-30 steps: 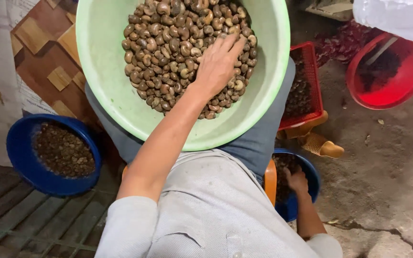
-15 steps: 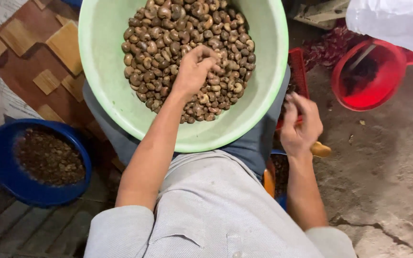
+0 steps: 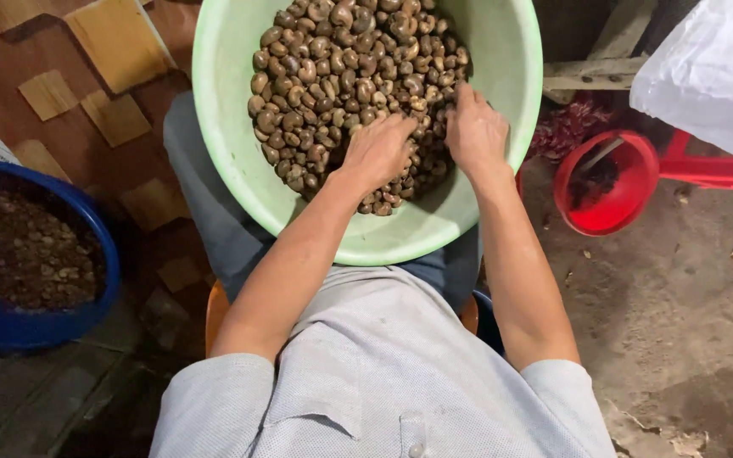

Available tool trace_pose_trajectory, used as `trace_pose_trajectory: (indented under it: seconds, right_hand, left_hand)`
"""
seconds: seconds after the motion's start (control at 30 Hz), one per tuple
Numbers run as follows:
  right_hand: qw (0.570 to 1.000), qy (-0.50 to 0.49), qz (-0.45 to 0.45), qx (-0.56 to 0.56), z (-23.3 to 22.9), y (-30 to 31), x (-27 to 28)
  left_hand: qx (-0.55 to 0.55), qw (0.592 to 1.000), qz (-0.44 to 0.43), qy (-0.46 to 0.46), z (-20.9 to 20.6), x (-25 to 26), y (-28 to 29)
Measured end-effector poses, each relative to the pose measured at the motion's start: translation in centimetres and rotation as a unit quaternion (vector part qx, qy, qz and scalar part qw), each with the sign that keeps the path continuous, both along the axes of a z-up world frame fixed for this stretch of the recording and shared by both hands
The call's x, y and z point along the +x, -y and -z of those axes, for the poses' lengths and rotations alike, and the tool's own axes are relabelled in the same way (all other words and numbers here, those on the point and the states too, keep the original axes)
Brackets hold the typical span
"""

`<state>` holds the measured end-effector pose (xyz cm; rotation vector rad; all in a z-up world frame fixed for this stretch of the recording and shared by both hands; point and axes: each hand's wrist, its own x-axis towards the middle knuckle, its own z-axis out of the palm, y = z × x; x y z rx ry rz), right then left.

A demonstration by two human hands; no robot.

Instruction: Sorting and sifting through a large bowl of nuts by hand to separate or inspect them.

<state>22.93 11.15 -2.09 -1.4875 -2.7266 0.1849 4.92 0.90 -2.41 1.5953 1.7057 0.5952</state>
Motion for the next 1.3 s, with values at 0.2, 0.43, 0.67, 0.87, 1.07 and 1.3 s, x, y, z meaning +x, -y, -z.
trace_pose_trajectory:
  seconds: [0.2, 0.43, 0.67, 0.87, 1.07, 1.3]
  right_hand:
    - [0.975, -0.128, 0.093, -0.155, -3.1, 0.9, -2.1]
    - [0.563, -0.586, 0.335, -0.478, -7.7, 1.0, -1.9]
    - [0.446, -0.686, 0.329, -0.471, -7.3, 0.6, -0.4]
    - [0.533, -0.633, 0.386, -0.408, -7.3, 0.8, -0.8]
    - [0.743, -0.49, 0.326, -0.319, -5.2, 0.1, -2.0]
    - [0.987, -0.056, 0.122, -0.086, -0.4, -0.5, -2.3]
  left_hand:
    - [0.058, 0.998, -0.024, 0.004, 0.6, 0.1, 0.5]
    - [0.19, 0.978, -0.09, 0.015, -1.0, 0.3, -0.8]
    - [0.189, 0.972, -0.016, -0.141, 1.3, 3.5, -4.4]
    - [0.256, 0.93, -0.014, -0.264, 1.7, 4.9, -5.2]
    - [0.155, 0.957, -0.003, -0.247, 1.8, 2.7, -4.7]
    - [0.005, 0.975, -0.172, 0.14, -3.0, -2.5, -2.0]
